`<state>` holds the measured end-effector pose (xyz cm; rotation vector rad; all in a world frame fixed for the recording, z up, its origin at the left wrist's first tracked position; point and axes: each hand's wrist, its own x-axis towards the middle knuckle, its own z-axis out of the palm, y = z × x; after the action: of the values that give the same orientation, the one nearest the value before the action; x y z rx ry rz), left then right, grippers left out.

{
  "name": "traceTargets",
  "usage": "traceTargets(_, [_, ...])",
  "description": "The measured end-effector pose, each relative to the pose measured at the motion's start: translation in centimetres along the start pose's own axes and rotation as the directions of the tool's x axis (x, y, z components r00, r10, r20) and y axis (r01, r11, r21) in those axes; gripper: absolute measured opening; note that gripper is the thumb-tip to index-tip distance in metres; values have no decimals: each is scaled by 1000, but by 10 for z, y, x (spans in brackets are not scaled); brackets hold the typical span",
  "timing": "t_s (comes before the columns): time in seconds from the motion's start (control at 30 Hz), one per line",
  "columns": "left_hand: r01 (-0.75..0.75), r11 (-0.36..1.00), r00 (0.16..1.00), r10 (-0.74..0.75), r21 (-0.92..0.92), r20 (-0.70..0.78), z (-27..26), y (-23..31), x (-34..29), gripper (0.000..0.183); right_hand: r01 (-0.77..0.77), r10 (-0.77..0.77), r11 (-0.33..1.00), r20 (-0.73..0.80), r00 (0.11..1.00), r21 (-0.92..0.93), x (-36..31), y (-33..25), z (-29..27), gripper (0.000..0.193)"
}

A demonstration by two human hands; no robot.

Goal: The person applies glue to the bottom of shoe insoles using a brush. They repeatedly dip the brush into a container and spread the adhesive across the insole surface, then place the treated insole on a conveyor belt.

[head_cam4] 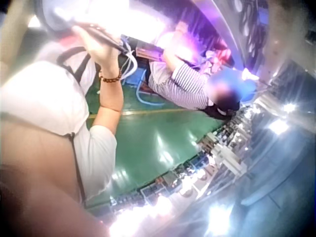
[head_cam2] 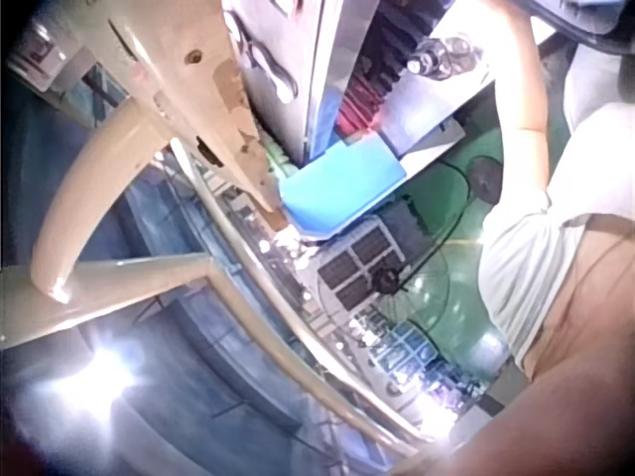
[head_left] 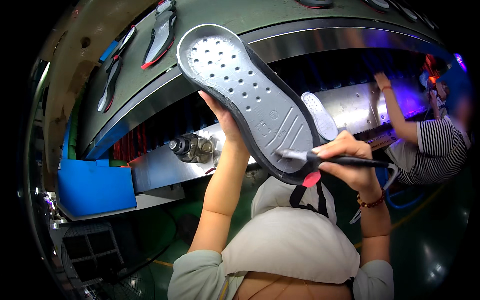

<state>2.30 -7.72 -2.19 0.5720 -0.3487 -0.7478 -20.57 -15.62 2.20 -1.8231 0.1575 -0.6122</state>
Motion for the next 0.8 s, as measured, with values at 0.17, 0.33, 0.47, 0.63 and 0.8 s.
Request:
traceTargets(0.17, [39, 997, 997, -35, -59, 68, 7, 5, 6, 85, -8, -47, 947, 163, 985, 322, -8, 8, -6, 19])
traceTargets(0.33, [425, 832, 867, -261, -356, 425, 30, 13, -1, 87, -193, 290, 646, -4, 957, 738, -13, 28, 4, 18])
traceTargets(0.47, [237, 971, 953, -238, 27, 190, 36, -15, -63, 112, -128, 342, 517, -67, 937, 846, -13, 18, 22, 18])
traceTargets(0.63, [429, 888, 889, -384, -165, 248, 28, -27, -67, 95, -92, 177, 913, -181, 967, 398, -13, 3, 40, 15])
traceTargets(0.8, [323, 934, 941, -299, -153, 157, 15, -27, -62, 86, 12, 34, 979, -223, 974, 203, -9, 7, 38, 18])
